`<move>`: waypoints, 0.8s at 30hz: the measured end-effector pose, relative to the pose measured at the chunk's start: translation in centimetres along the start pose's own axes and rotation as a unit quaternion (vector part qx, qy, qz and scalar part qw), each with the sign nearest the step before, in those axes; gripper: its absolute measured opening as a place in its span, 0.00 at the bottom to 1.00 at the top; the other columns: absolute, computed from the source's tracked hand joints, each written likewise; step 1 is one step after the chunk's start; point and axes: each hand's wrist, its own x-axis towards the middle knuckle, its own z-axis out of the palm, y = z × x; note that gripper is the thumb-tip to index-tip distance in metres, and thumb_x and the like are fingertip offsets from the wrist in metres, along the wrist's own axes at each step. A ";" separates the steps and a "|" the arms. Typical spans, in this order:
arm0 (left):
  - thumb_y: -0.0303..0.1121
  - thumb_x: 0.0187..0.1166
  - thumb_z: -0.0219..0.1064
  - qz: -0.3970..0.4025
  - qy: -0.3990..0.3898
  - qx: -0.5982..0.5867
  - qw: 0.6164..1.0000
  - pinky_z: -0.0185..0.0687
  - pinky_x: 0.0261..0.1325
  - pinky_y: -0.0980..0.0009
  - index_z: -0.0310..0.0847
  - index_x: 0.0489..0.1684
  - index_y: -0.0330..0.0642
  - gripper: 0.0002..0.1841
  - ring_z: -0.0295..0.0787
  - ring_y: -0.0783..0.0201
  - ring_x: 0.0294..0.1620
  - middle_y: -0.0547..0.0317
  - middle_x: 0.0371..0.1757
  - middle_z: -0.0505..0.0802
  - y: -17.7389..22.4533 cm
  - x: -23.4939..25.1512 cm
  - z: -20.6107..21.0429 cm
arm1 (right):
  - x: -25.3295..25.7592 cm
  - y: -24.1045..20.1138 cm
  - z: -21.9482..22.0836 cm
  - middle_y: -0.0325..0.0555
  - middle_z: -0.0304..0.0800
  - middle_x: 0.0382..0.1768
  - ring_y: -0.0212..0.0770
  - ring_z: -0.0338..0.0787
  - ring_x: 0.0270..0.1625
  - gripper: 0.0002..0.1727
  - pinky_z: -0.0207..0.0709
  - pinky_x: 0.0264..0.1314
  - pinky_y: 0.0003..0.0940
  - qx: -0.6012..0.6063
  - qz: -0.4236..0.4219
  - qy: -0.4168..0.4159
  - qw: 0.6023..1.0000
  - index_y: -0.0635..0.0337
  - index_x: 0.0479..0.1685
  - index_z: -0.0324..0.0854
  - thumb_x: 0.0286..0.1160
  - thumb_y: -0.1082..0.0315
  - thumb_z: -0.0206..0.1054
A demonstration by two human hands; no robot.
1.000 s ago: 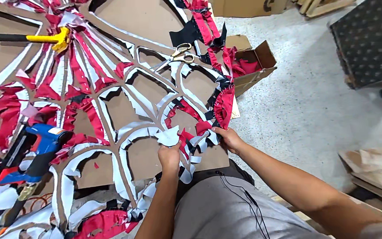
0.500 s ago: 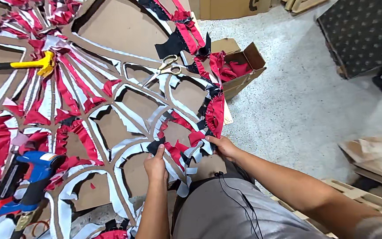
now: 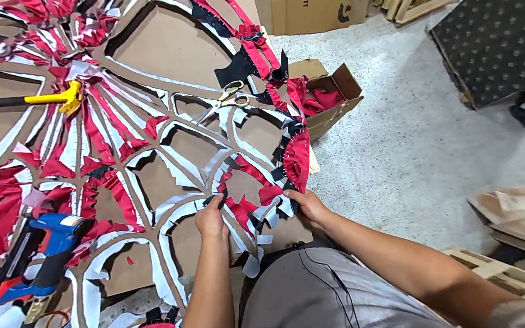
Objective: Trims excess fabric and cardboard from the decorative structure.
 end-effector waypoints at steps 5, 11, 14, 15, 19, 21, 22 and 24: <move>0.27 0.70 0.79 0.010 0.011 0.026 1.000 0.88 0.54 0.50 0.81 0.55 0.28 0.19 0.91 0.52 0.49 0.42 0.49 0.92 0.1 -0.5 0.9 | -1.0 -0.2 0.0 0.46 0.94 0.40 0.39 0.93 0.38 0.23 0.89 0.43 0.38 -0.079 0.016 0.026 0.996 0.57 0.59 0.82 0.77 0.49 0.72; 0.29 0.74 0.76 -0.003 -0.037 0.028 0.999 0.91 0.51 0.54 0.79 0.58 0.27 0.19 0.93 0.54 0.46 0.42 0.47 0.92 0.6 -0.6 -0.3 | 0.6 0.1 -0.2 0.50 0.93 0.43 0.41 0.93 0.41 0.18 0.89 0.45 0.39 0.064 0.043 0.011 0.997 0.61 0.61 0.80 0.75 0.65 0.74; 0.30 0.75 0.77 -0.012 -0.067 0.122 0.990 0.90 0.53 0.53 0.78 0.61 0.27 0.22 0.92 0.52 0.49 0.40 0.50 0.92 1.2 -0.9 -1.5 | 1.0 0.1 -0.1 0.53 0.92 0.44 0.44 0.93 0.43 0.19 0.88 0.47 0.42 0.073 0.042 0.014 0.996 0.64 0.61 0.78 0.75 0.67 0.73; 0.32 0.75 0.77 -0.021 -0.077 0.156 0.985 0.91 0.51 0.53 0.78 0.62 0.27 0.22 0.92 0.53 0.47 0.41 0.49 0.92 1.2 -1.2 -2.0 | 1.0 0.0 -0.1 0.54 0.92 0.45 0.44 0.93 0.44 0.20 0.88 0.49 0.42 0.066 0.042 0.011 0.997 0.64 0.63 0.78 0.75 0.66 0.73; 0.35 0.78 0.75 -0.080 -0.124 0.210 0.966 0.86 0.30 0.60 0.77 0.64 0.30 0.23 0.89 0.57 0.30 0.44 0.40 0.92 -0.6 -3.9 -3.6 | 1.1 -0.5 -0.9 0.55 0.94 0.47 0.46 0.95 0.48 0.23 0.90 0.55 0.43 0.016 0.041 -0.009 0.999 0.68 0.64 0.78 0.76 0.63 0.74; 0.34 0.80 0.73 -0.076 -0.139 0.196 0.968 0.93 0.48 0.55 0.80 0.60 0.28 0.19 0.94 0.55 0.42 0.43 0.45 0.94 -1.4 -5.3 -4.1 | 0.9 -0.7 -1.4 0.55 0.94 0.49 0.46 0.96 0.51 0.23 0.91 0.58 0.44 0.006 0.017 -0.014 1.000 0.68 0.63 0.78 0.77 0.62 0.74; 0.35 0.80 0.72 -0.067 -0.132 0.194 0.970 0.92 0.50 0.55 0.81 0.58 0.28 0.18 0.94 0.55 0.44 0.43 0.44 0.94 -1.7 -5.9 -4.1 | 0.7 -0.8 -1.7 0.54 0.94 0.50 0.46 0.95 0.52 0.22 0.90 0.59 0.44 0.004 -0.002 -0.015 1.000 0.68 0.63 0.79 0.77 0.62 0.74; 0.35 0.78 0.75 -0.039 -0.095 0.196 0.975 0.90 0.44 0.57 0.84 0.51 0.30 0.16 0.92 0.58 0.37 0.46 0.38 0.93 -1.9 -6.7 -3.7 | 0.1 -0.9 -2.2 0.53 0.93 0.52 0.45 0.94 0.55 0.20 0.89 0.63 0.43 0.010 -0.031 -0.028 0.999 0.68 0.62 0.80 0.80 0.62 0.72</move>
